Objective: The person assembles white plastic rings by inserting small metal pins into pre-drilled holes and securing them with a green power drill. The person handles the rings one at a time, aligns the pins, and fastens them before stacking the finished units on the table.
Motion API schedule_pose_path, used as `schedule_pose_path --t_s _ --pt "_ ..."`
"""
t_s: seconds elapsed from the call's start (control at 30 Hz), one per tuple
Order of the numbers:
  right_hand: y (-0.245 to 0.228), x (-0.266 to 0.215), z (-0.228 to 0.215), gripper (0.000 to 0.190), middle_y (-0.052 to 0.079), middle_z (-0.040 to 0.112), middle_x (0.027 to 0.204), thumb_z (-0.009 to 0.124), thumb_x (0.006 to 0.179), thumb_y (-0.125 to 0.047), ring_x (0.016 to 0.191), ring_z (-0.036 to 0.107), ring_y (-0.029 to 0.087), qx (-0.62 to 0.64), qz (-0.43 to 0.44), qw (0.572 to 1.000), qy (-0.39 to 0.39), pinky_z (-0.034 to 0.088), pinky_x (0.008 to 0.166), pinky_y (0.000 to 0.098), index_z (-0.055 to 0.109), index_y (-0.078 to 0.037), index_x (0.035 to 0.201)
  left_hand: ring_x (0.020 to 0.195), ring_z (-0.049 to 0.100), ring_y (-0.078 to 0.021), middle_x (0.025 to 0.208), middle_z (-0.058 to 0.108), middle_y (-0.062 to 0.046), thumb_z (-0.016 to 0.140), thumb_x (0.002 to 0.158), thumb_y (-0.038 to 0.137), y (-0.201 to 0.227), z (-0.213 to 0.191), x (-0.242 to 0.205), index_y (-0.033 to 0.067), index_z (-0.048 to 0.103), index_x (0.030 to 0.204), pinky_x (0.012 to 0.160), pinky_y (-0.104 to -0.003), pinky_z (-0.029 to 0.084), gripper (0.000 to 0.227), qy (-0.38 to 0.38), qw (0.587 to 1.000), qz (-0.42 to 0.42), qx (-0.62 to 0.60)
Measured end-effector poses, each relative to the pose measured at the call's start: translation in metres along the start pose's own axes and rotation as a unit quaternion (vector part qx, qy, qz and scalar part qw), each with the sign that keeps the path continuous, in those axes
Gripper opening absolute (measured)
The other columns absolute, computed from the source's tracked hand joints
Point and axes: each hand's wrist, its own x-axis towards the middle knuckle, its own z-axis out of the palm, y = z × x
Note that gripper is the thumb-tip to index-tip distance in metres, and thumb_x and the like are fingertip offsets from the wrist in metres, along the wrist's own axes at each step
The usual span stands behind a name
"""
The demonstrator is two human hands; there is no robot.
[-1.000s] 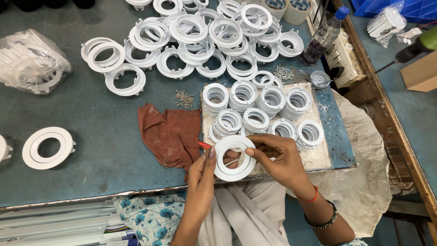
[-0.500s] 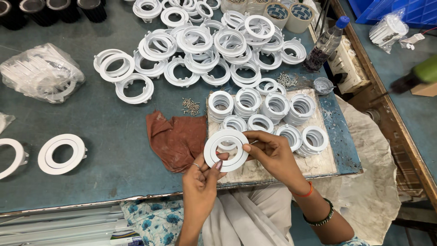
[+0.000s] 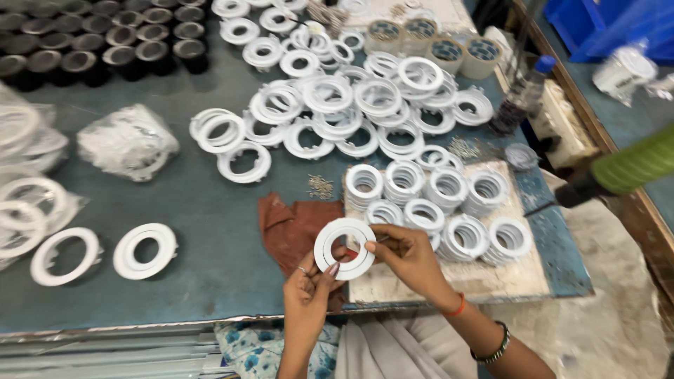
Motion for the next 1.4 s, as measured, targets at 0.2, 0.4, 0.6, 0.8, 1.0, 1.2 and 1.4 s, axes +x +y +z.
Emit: schedule_pose_path --t_s 0.2,0.4,0.6,0.8,1.0,1.2,1.4 --pt "0.012 0.004 0.026 0.035 0.011 0.075 0.117 0.064 0.095 -0.011 0.096 0.077 0.017 0.009 -0.002 1.000 -0.024 0.066 0.081 0.0301 0.067 0.002 0.127 0.102 0.074 -0.0168 0.117 0.076 -0.012 0.060 0.096 0.007 0.020 -0.039 -0.003 -0.0031 0.061 0.134 0.082 -0.033 0.064 0.039 0.106 0.994 -0.011 -0.008" --pt "0.034 -0.001 0.035 0.025 0.014 0.079 0.105 0.063 0.095 -0.005 0.090 0.080 0.021 -0.087 -0.082 0.993 0.006 0.067 0.076 0.0308 0.073 0.004 0.116 0.098 0.075 -0.0174 0.116 0.077 -0.014 0.062 0.096 0.010 0.050 -0.090 -0.011 -0.0027 0.064 0.132 0.081 -0.032 0.064 0.038 0.247 0.966 0.078 -0.020" --pt "0.054 -0.005 0.041 0.020 0.014 0.078 0.098 0.065 0.092 0.001 0.085 0.079 0.020 -0.126 -0.129 0.982 0.058 0.068 0.071 0.0300 0.076 0.005 0.108 0.100 0.074 -0.0173 0.118 0.076 -0.013 0.061 0.097 0.010 0.060 -0.136 -0.019 -0.0007 0.063 0.134 0.083 -0.033 0.063 0.039 0.310 0.943 0.121 -0.016" --pt "0.058 -0.005 0.040 0.020 0.015 0.079 0.093 0.067 0.090 0.002 0.085 0.080 0.021 -0.177 -0.099 0.977 0.067 0.067 0.074 0.0320 0.077 0.004 0.107 0.110 0.071 -0.0168 0.125 0.072 -0.011 0.056 0.101 0.013 0.082 -0.178 -0.027 0.0011 0.059 0.140 0.093 -0.035 0.061 0.041 0.352 0.914 0.203 -0.001" --pt "0.062 -0.003 0.041 0.019 0.016 0.080 0.092 0.069 0.088 0.001 0.084 0.080 0.022 -0.179 -0.088 0.977 0.079 0.067 0.073 0.0330 0.078 0.002 0.104 0.111 0.070 -0.0191 0.125 0.072 -0.012 0.054 0.102 0.012 0.097 -0.198 -0.027 0.0000 0.058 0.140 0.095 -0.038 0.060 0.040 0.361 0.905 0.223 0.000" --pt "0.062 -0.001 0.041 0.018 0.016 0.080 0.092 0.070 0.088 0.000 0.085 0.081 0.022 -0.202 -0.062 0.974 0.075 0.068 0.074 0.0336 0.079 0.001 0.103 0.112 0.070 -0.0194 0.126 0.072 -0.014 0.054 0.102 0.010 0.099 -0.202 -0.024 -0.0005 0.059 0.139 0.096 -0.038 0.061 0.039 0.372 0.904 0.212 0.017" --pt "0.060 -0.002 0.042 0.018 0.016 0.081 0.092 0.069 0.088 0.000 0.086 0.081 0.022 -0.209 -0.044 0.975 0.067 0.068 0.076 0.0335 0.080 0.000 0.103 0.113 0.071 -0.0209 0.126 0.071 -0.015 0.054 0.102 0.009 0.100 -0.205 -0.022 -0.0010 0.058 0.139 0.096 -0.039 0.061 0.039 0.352 0.912 0.210 0.011"
